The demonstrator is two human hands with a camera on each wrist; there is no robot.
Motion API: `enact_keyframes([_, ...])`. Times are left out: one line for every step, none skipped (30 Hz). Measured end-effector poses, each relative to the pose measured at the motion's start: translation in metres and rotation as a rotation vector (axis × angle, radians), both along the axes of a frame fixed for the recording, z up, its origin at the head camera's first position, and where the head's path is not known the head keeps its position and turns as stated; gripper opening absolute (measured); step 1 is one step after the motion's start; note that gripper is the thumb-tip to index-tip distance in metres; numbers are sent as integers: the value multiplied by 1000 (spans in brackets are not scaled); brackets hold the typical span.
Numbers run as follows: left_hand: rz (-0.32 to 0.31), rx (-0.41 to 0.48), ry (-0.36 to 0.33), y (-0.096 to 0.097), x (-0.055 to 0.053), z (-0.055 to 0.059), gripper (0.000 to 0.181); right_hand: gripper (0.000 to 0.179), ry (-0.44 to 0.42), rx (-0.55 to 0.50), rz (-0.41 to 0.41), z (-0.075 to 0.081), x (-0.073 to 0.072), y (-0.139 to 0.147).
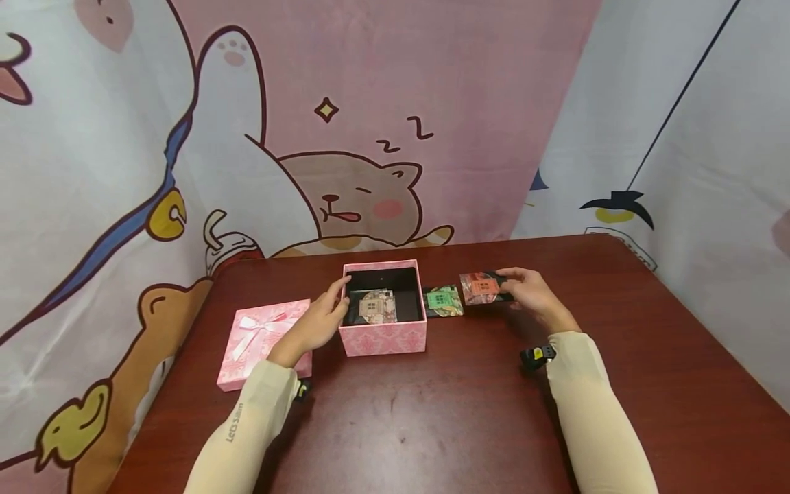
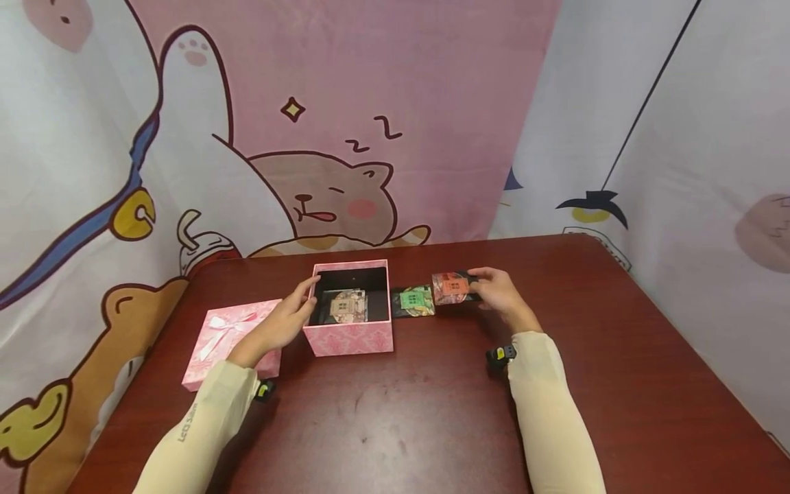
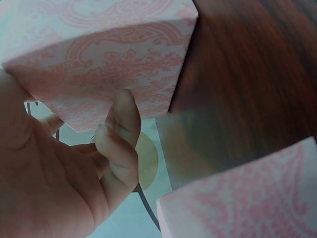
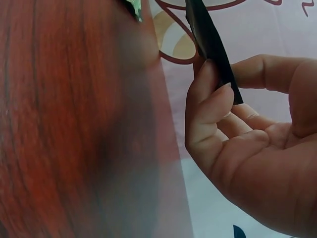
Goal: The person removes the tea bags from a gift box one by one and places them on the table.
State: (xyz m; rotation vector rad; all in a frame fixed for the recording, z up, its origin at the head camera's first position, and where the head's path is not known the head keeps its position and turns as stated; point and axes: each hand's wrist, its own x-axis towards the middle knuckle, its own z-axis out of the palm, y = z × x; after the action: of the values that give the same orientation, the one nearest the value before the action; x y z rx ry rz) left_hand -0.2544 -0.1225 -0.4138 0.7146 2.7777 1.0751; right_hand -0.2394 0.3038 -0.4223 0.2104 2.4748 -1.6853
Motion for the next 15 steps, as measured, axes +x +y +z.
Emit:
enact_keyframes([1,-1,0,0,0,0,52,50,-5,3,0,-1,-1,1])
enact_keyframes([1,-2,-2,0,0,0,52,50,-8,11,1,-2,-1,2])
enact_keyframes([3,-2,-8,0,0,1,52,50,-10,17,0,-4,-2,3])
enact_keyframes([4,-3,-9,0,0,1,52,50,-12,21,0,-6,-3,4])
enact_keyframes([5,-4,-11,0,1,1,52,50,-13,24,-1,-7,-3,5])
enact_keyframes([5,-5,-9,1,1,1,52,49,-12,29,-2,-9,-4,6])
enact_keyframes([6,-6,-11,1,1,1,53,49,-12,32,-3,-10,-4,7])
enact_keyframes([5,-7,-13,1,1,1,53,49,-11,34,-4,-11,-4,8])
enact_keyframes([6,-8,-15,0,1,2,53,48,-9,33,-4,-13,-5,8])
enact_keyframes([7,-7,-17,0,1,2,53,48,-10,34,-6,-14,-5,9])
enact_keyframes([7,-8,-20,0,0,1,53,48,-11,39,-8,-15,-6,9])
enact_keyframes([8,-9,-24,0,0,1,53,47,-10,39,-10,-15,-6,9])
enact_keyframes([9,-9,-27,0,0,1,53,47,-7,45,-9,-16,-7,9])
enact_keyframes([9,-11,-25,0,0,1,53,47,-5,52,-7,-17,-7,9])
enact_keyframes([10,-12,-25,0,0,0,53,47,-4,56,-6,-19,-8,8])
